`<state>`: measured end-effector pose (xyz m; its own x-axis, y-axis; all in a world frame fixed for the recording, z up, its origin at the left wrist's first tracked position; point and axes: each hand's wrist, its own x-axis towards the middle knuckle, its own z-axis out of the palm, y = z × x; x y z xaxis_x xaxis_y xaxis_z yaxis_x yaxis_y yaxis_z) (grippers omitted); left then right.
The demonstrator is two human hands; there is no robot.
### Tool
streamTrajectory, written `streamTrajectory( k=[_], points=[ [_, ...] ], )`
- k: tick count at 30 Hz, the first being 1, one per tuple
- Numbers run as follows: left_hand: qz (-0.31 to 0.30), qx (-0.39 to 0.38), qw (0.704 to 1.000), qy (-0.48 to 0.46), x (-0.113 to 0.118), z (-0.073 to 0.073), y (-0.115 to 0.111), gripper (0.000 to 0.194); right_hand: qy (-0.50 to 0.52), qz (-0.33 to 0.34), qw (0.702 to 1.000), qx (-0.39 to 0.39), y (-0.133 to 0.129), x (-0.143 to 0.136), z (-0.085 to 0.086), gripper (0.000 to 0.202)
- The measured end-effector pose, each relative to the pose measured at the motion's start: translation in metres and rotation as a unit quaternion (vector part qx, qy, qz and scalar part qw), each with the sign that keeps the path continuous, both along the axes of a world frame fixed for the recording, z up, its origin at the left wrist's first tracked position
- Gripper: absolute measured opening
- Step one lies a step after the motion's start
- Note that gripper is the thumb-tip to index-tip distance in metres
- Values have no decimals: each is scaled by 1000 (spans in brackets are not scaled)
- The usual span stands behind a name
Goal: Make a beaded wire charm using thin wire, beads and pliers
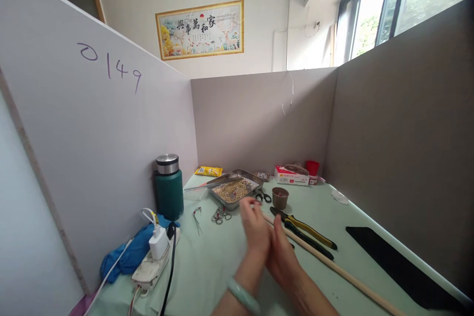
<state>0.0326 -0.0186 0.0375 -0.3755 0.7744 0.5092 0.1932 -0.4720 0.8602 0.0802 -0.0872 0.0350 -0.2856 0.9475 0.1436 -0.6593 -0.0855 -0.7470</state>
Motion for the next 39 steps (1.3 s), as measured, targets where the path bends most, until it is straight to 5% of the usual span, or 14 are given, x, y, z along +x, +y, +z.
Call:
streamTrajectory(
  k=[4, 6, 7, 9, 11, 13, 15, 17, 19, 22, 25, 28, 33, 39],
  points=[
    [-48, -23, 996, -78, -9, 5, 1, 7, -115, -1, 991, 66, 0, 10, 9, 65],
    [-106, -106, 977, -153, -25, 4, 10, 4, -275, 0, 949, 152, 1, 27, 7, 56],
    [-126, -139, 967, -171, -33, 2, 14, 7, -390, -34, 900, 192, 2, 37, 3, 50],
    [-154, -187, 949, -204, -47, -6, 20, 13, -588, -176, 749, 248, 7, 54, -8, 46],
    [-204, -224, 922, -241, -54, -15, 18, 16, -713, -218, 619, 246, 12, 62, -23, 49],
    [-252, -246, 895, -274, -55, -24, 12, 19, -770, -235, 533, 259, 16, 60, -37, 34],
    [-284, -255, 874, -303, -53, -28, 6, 20, -784, -253, 495, 276, 17, 54, -46, 24],
    [-302, -254, 859, -326, -52, -30, 2, 19, -757, -267, 528, 278, 18, 50, -48, 20],
    [-311, -251, 850, -344, -52, -29, 2, 17, -679, -272, 641, 231, 21, 52, -45, 19],
    [-314, -249, 843, -359, -52, -29, 3, 16, -460, -216, 861, 31, 26, 59, -31, 31],
    [-314, -247, 843, -361, -52, -30, 4, 15, -240, -84, 964, -77, 26, 60, -17, 39],
    [-311, -236, 850, -354, -51, -33, 5, 16, -215, -53, 975, -22, 21, 52, -13, 31],
    [-294, -210, 877, -317, -49, -36, 4, 21, -404, -144, 897, 109, 19, 40, -29, 22],
    [-263, -180, 912, -259, -45, -34, 1, 26, -413, -131, 896, 94, 25, 42, -36, 26]
  ],
)
